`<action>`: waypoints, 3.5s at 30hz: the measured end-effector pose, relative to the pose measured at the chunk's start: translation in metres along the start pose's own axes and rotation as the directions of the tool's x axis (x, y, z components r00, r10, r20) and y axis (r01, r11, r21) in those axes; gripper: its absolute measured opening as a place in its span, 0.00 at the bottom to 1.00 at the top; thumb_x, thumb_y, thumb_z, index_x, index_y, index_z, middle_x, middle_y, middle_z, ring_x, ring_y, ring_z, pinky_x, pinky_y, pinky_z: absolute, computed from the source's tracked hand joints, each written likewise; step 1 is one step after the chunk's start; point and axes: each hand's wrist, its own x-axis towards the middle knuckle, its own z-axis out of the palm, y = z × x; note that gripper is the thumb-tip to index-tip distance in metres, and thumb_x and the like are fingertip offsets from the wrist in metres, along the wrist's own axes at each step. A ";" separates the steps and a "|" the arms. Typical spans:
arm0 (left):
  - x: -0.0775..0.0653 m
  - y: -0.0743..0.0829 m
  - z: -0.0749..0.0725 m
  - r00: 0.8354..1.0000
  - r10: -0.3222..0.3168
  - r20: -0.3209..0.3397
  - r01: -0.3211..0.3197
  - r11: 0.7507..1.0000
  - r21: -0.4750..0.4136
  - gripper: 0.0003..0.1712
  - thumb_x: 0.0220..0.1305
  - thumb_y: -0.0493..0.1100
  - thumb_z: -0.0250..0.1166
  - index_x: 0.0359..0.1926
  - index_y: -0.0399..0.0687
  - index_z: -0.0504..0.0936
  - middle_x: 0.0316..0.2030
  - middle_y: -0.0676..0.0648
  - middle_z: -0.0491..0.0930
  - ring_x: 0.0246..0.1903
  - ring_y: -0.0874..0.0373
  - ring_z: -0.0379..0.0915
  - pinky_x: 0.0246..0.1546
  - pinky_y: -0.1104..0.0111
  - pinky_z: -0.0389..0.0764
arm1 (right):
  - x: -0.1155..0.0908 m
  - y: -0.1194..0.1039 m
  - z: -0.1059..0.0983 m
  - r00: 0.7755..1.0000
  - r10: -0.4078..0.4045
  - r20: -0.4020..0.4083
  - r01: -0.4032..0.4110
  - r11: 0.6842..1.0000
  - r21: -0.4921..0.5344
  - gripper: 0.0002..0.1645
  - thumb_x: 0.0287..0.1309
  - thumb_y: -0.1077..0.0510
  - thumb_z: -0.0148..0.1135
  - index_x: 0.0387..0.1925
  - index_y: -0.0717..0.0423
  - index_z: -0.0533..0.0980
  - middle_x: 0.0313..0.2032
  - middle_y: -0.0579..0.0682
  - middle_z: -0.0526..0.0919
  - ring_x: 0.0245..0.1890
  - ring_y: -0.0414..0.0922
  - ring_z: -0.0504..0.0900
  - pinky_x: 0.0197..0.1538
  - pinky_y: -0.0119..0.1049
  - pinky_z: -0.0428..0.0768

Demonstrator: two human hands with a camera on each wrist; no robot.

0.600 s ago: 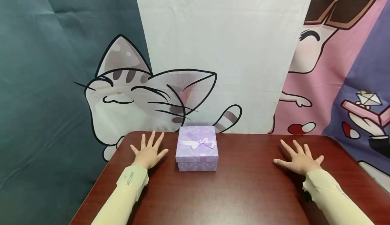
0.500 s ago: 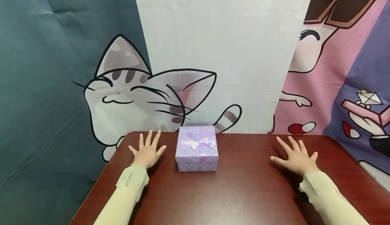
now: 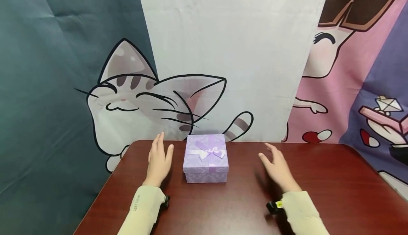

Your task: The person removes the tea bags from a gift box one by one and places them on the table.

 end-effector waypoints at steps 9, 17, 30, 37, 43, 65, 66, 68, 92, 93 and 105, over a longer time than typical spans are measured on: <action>-0.018 0.005 0.019 0.997 0.012 0.074 0.002 0.984 -0.179 0.36 0.81 0.52 0.49 0.80 0.41 0.51 0.77 0.34 0.49 0.75 0.38 0.48 0.72 0.41 0.54 | 0.003 -0.050 0.057 0.992 0.123 0.033 -0.127 0.941 0.312 0.29 0.74 0.54 0.57 0.71 0.57 0.66 0.67 0.64 0.71 0.64 0.60 0.74 0.64 0.56 0.75; -0.023 0.009 0.029 0.971 -0.021 0.237 0.070 0.977 -0.202 0.35 0.81 0.53 0.48 0.77 0.37 0.57 0.74 0.30 0.56 0.73 0.34 0.55 0.71 0.40 0.57 | 0.003 -0.066 0.088 0.982 0.171 0.085 -0.191 0.902 0.387 0.26 0.71 0.59 0.58 0.67 0.62 0.70 0.64 0.65 0.74 0.55 0.57 0.81 0.54 0.50 0.84; -0.023 0.007 0.024 0.934 0.040 0.356 0.052 0.968 -0.244 0.34 0.79 0.52 0.53 0.76 0.37 0.62 0.73 0.34 0.62 0.74 0.38 0.55 0.72 0.42 0.57 | 0.005 -0.069 0.085 0.986 0.068 0.154 -0.122 0.917 0.380 0.28 0.68 0.60 0.62 0.66 0.64 0.73 0.62 0.62 0.78 0.60 0.55 0.80 0.63 0.52 0.77; -0.022 0.003 0.019 0.884 0.044 0.464 0.062 0.975 -0.211 0.53 0.64 0.56 0.71 0.80 0.44 0.53 0.77 0.37 0.55 0.74 0.41 0.55 0.72 0.44 0.58 | 0.006 -0.060 0.073 0.957 -0.064 0.284 -0.039 0.938 0.344 0.40 0.64 0.54 0.69 0.72 0.64 0.66 0.67 0.61 0.74 0.66 0.57 0.74 0.67 0.53 0.72; -0.021 0.004 0.017 0.891 0.016 0.454 0.086 0.976 -0.202 0.57 0.58 0.57 0.76 0.80 0.46 0.55 0.76 0.39 0.59 0.72 0.42 0.61 0.71 0.45 0.62 | 0.007 -0.053 0.069 0.929 -0.155 0.335 -0.002 0.906 0.423 0.46 0.58 0.58 0.74 0.73 0.67 0.63 0.67 0.64 0.73 0.64 0.60 0.76 0.65 0.50 0.75; -0.024 0.006 0.017 0.921 0.002 0.389 0.092 0.970 -0.223 0.54 0.55 0.56 0.78 0.77 0.48 0.63 0.73 0.42 0.66 0.71 0.43 0.63 0.70 0.47 0.65 | 0.005 -0.052 0.067 0.942 -0.132 0.307 -0.023 0.891 0.453 0.45 0.54 0.59 0.78 0.70 0.66 0.68 0.64 0.65 0.76 0.60 0.58 0.80 0.61 0.48 0.78; -0.024 0.007 0.017 0.922 0.002 0.388 0.092 0.970 -0.225 0.54 0.55 0.56 0.78 0.77 0.48 0.63 0.73 0.42 0.66 0.71 0.43 0.63 0.70 0.47 0.64 | 0.005 -0.052 0.067 0.942 -0.135 0.307 -0.023 0.887 0.460 0.45 0.54 0.59 0.78 0.70 0.67 0.68 0.64 0.65 0.76 0.60 0.58 0.80 0.61 0.48 0.78; -0.024 0.007 0.018 0.923 0.003 0.385 0.092 0.969 -0.228 0.54 0.55 0.56 0.78 0.77 0.49 0.63 0.73 0.43 0.66 0.71 0.44 0.63 0.70 0.47 0.64 | 0.005 -0.052 0.067 0.941 -0.139 0.308 -0.024 0.881 0.472 0.45 0.54 0.59 0.77 0.70 0.67 0.67 0.64 0.66 0.76 0.60 0.58 0.80 0.61 0.49 0.78; -0.023 0.009 0.013 0.930 0.017 0.367 0.071 0.972 -0.225 0.53 0.57 0.58 0.76 0.78 0.49 0.61 0.74 0.43 0.64 0.73 0.44 0.60 0.70 0.46 0.63 | 0.007 -0.057 0.069 0.945 -0.138 0.296 -0.033 0.862 0.505 0.44 0.54 0.60 0.77 0.70 0.68 0.68 0.65 0.66 0.74 0.61 0.59 0.80 0.58 0.41 0.81; -0.023 0.009 0.013 0.930 0.015 0.367 0.073 0.972 -0.224 0.53 0.57 0.58 0.76 0.78 0.50 0.61 0.74 0.43 0.64 0.73 0.44 0.60 0.70 0.46 0.63 | 0.006 -0.057 0.069 0.946 -0.137 0.295 -0.032 0.863 0.504 0.44 0.54 0.60 0.77 0.70 0.68 0.68 0.65 0.66 0.74 0.61 0.59 0.80 0.58 0.41 0.81; -0.023 0.014 0.010 0.940 0.030 0.341 0.055 0.970 -0.236 0.54 0.57 0.58 0.76 0.79 0.52 0.60 0.75 0.45 0.62 0.73 0.44 0.59 0.70 0.45 0.63 | 0.006 -0.063 0.066 0.958 -0.114 0.263 -0.045 0.847 0.529 0.44 0.54 0.60 0.77 0.71 0.61 0.69 0.66 0.61 0.75 0.61 0.57 0.80 0.57 0.38 0.81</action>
